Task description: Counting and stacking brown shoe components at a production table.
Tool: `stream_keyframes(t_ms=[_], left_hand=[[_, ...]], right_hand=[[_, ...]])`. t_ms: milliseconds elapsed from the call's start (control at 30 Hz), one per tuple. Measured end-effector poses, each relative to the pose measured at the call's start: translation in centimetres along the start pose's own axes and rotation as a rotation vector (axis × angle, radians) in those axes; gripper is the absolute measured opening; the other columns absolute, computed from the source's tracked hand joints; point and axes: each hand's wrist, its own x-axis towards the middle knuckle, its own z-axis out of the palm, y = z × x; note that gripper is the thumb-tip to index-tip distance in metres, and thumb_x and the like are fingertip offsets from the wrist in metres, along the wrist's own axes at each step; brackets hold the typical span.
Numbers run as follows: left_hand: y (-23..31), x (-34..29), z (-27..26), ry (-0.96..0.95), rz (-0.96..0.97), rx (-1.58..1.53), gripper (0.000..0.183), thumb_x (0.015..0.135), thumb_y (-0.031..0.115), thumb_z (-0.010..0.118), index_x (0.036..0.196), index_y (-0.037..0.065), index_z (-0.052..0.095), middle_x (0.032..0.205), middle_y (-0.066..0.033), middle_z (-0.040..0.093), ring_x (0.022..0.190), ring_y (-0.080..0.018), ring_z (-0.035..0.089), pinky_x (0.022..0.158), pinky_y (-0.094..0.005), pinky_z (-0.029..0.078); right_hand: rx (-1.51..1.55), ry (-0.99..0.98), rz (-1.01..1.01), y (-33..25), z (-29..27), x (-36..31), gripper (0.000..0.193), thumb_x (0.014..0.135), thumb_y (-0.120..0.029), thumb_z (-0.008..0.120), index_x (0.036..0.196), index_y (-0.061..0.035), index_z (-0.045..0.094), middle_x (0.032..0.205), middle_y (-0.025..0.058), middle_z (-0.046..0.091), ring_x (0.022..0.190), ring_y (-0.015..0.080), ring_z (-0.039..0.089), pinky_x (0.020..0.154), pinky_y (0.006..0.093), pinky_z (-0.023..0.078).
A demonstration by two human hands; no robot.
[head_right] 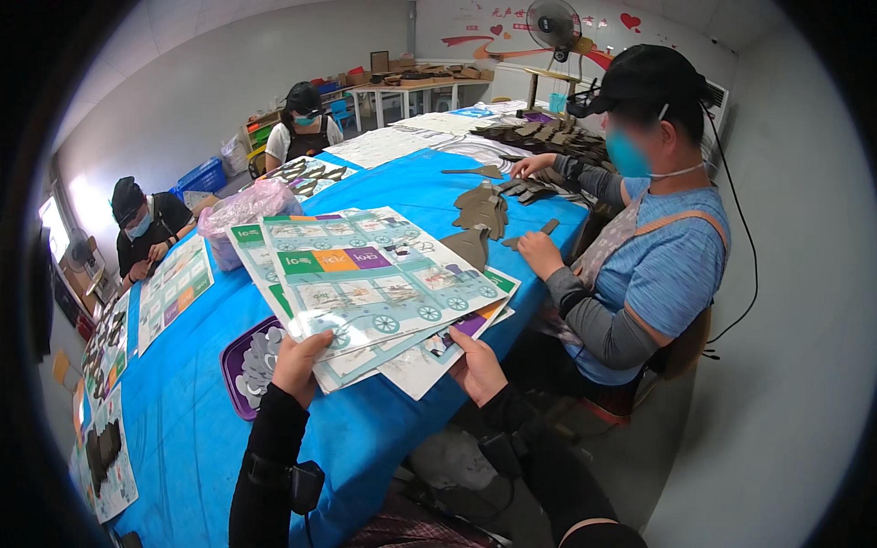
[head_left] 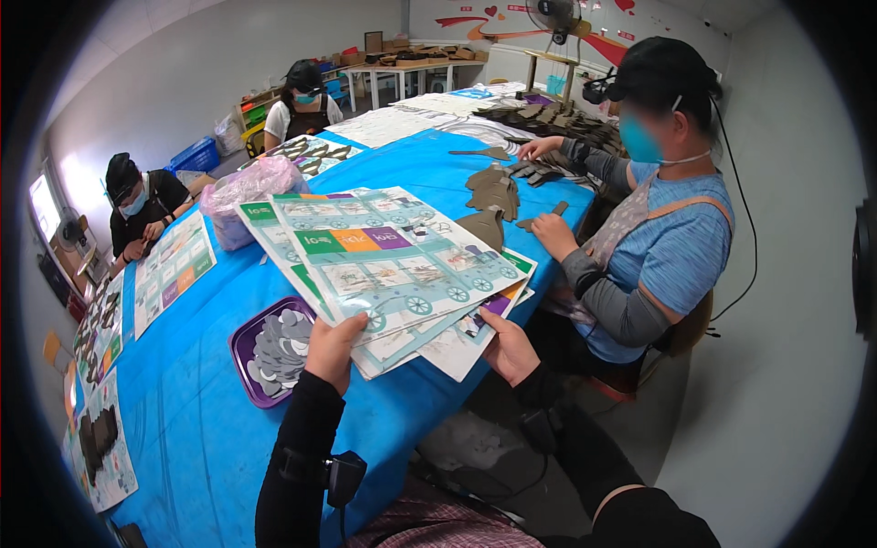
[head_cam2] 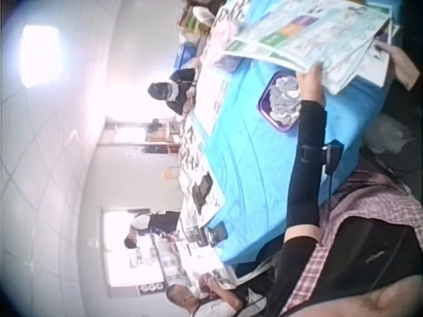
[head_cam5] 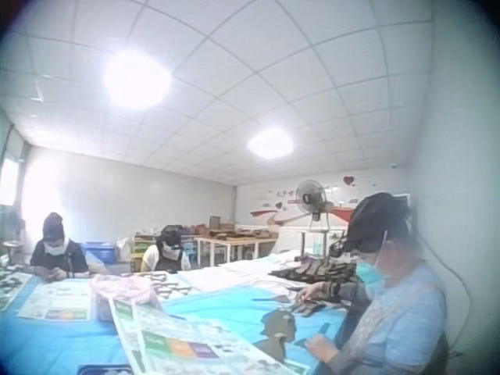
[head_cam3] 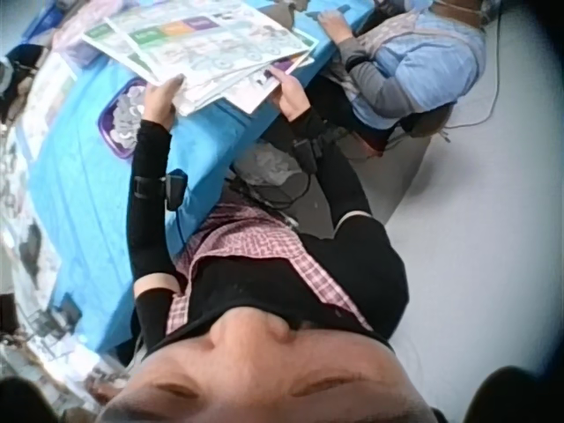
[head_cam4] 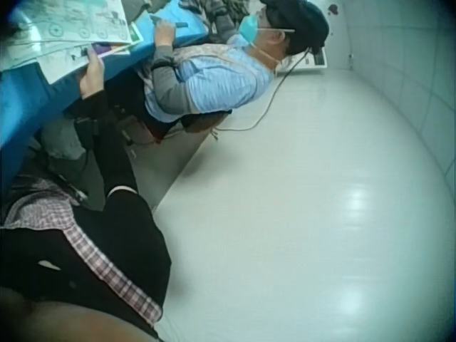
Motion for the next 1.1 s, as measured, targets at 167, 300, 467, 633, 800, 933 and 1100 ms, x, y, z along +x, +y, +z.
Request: stream_keyframes(t_ms=[167, 300, 467, 633, 800, 933, 1100], left_hand=[[2.3, -1.4, -0.1, -0.002, 0.023, 0.046, 0.038, 0.08, 0.001, 0.056, 0.117, -0.006, 0.049, 0.105, -0.0129, 0.06, 0.093, -0.021, 0.061, 0.082, -0.031, 0.048], [4.6, -2.0, -0.7, -0.016, 0.042, 0.142, 0.039, 0.079, 0.003, 0.058, 0.116, -0.007, 0.05, 0.105, -0.0139, 0.061, 0.09, -0.0202, 0.061, 0.08, -0.0304, 0.049], [8.9, -5.0, 0.4, -0.027, 0.091, 0.244, 0.048, 0.076, 0.012, 0.062, 0.118, -0.007, 0.047, 0.105, -0.0185, 0.06, 0.088, -0.0239, 0.062, 0.077, -0.0339, 0.052], [9.0, -7.9, -0.4, -0.046, 0.162, 0.349, 0.047, 0.079, 0.012, 0.061, 0.12, -0.008, 0.047, 0.108, -0.0168, 0.06, 0.094, -0.0231, 0.06, 0.082, -0.0342, 0.048], [6.4, -12.7, 0.1, -0.112, 0.219, 0.447, 0.043, 0.083, 0.007, 0.062, 0.121, -0.004, 0.048, 0.116, -0.0121, 0.057, 0.104, -0.0199, 0.054, 0.089, -0.0329, 0.043], [7.3, -15.2, 0.5, -0.081, 0.205, 0.41, 0.047, 0.082, 0.008, 0.065, 0.123, -0.003, 0.046, 0.117, -0.0105, 0.056, 0.108, -0.0195, 0.052, 0.093, -0.0338, 0.04], [6.9, -18.2, -5.1, 0.182, 0.609, 0.369, 0.073, 0.08, 0.018, 0.067, 0.138, -0.001, 0.027, 0.134, -0.0131, 0.043, 0.121, -0.0221, 0.043, 0.101, -0.0368, 0.034]], right_hand=[[0.003, -0.039, 0.0, -0.9, 1.1, -1.6, 0.026, 0.09, -0.019, 0.057, 0.11, -0.0017, 0.054, 0.103, 0.0075, 0.063, 0.092, 0.017, 0.062, 0.082, 0.0335, 0.052], [0.012, -0.132, 0.085, 0.6, 0.7, -2.2, 0.033, 0.091, -0.028, 0.056, 0.113, -0.0035, 0.053, 0.105, 0.0063, 0.062, 0.094, 0.0167, 0.062, 0.084, 0.0331, 0.051], [0.178, -0.172, 0.219, 1.4, 5.0, -5.7, 0.035, 0.087, -0.028, 0.062, 0.113, -0.0068, 0.053, 0.103, 0.0044, 0.062, 0.095, 0.017, 0.061, 0.086, 0.0347, 0.05], [0.268, -0.174, 0.119, 3.9, 6.1, -5.3, 0.049, 0.083, -0.028, 0.066, 0.123, -0.0074, 0.047, 0.117, 0.0079, 0.056, 0.109, 0.0203, 0.053, 0.095, 0.0376, 0.043], [0.461, -0.361, 0.178, 4.6, 7.6, -5.6, 0.054, 0.087, -0.031, 0.061, 0.129, -0.0048, 0.04, 0.124, 0.011, 0.052, 0.113, 0.0231, 0.051, 0.094, 0.0389, 0.044], [0.379, -0.385, 0.192, 4.7, 8.8, -5.8, 0.042, 0.092, -0.024, 0.054, 0.127, -0.0028, 0.042, 0.123, 0.0133, 0.052, 0.113, 0.0234, 0.052, 0.094, 0.0362, 0.046], [-0.129, -0.494, -0.187, 0.2, 12.0, -7.9, 0.046, 0.091, -0.025, 0.055, 0.128, -0.0003, 0.043, 0.127, 0.0128, 0.051, 0.114, 0.023, 0.051, 0.097, 0.0357, 0.043]])
